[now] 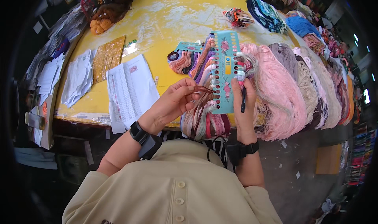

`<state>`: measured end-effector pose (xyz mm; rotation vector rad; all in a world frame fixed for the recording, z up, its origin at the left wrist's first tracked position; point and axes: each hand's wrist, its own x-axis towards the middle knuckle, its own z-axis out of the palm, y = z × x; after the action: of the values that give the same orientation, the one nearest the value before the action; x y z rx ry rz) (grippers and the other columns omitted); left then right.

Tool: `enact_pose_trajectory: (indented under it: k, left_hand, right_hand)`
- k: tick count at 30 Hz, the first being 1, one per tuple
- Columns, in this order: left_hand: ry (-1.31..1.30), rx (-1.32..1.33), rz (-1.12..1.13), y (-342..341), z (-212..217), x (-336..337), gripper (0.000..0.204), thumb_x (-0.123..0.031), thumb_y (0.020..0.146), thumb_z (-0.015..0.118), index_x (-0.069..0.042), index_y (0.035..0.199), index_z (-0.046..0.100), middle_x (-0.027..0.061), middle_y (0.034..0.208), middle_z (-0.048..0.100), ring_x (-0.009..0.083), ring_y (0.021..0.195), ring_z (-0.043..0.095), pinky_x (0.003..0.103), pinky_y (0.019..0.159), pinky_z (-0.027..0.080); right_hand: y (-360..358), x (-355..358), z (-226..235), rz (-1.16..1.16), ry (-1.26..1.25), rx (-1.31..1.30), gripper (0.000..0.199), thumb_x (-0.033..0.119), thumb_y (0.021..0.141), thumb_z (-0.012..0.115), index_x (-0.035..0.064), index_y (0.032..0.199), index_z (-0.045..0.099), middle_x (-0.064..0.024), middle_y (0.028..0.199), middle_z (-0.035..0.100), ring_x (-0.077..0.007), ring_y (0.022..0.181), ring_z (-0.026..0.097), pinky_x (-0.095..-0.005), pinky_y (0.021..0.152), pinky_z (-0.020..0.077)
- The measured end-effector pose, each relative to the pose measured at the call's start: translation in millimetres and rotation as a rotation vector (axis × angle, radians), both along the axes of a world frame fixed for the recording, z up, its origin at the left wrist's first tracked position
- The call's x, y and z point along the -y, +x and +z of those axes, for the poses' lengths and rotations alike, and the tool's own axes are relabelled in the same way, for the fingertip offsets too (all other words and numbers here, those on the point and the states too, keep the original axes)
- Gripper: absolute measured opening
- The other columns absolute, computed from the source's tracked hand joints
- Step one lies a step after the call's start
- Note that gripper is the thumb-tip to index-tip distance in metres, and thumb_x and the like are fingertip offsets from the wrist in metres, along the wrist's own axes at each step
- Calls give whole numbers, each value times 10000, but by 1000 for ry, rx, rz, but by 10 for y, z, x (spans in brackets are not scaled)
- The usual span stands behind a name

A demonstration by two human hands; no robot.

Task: Sort and organize colored embroidery threads by matching them to a color chart/legend.

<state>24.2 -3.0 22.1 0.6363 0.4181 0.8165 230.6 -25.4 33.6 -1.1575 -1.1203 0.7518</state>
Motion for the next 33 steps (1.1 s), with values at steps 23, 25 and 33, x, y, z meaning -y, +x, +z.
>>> enact_pose_trajectory:
  k: [23, 25, 33]
  left_hand:
    - [-13, -172, -95, 63, -101, -69, 209, -199, 947, 538, -83, 1119, 554, -34, 837, 547, 43, 699, 497, 179, 584, 421]
    - [32, -227, -128, 55, -79, -99, 185, -209, 941, 554, -85, 1077, 572, -48, 795, 535, 32, 665, 484, 173, 566, 408]
    - [282, -510, -185, -89, 19, -204, 143, -246, 921, 602, -105, 895, 609, -82, 702, 516, -2, 601, 440, 146, 530, 344]
  right_hand:
    - [200, 8, -196, -41, -34, 28, 198, 196, 936, 557, 20, 1016, 598, 25, 811, 548, -51, 729, 468, -211, 654, 396]
    - [203, -1, -163, -36, -26, 46, 191, 192, 934, 556, 20, 1005, 597, 24, 801, 539, -53, 724, 465, -212, 651, 394]
    - [197, 12, 31, -27, -35, 209, 210, 160, 934, 545, -9, 1056, 569, 17, 863, 573, -112, 768, 504, -264, 718, 429]
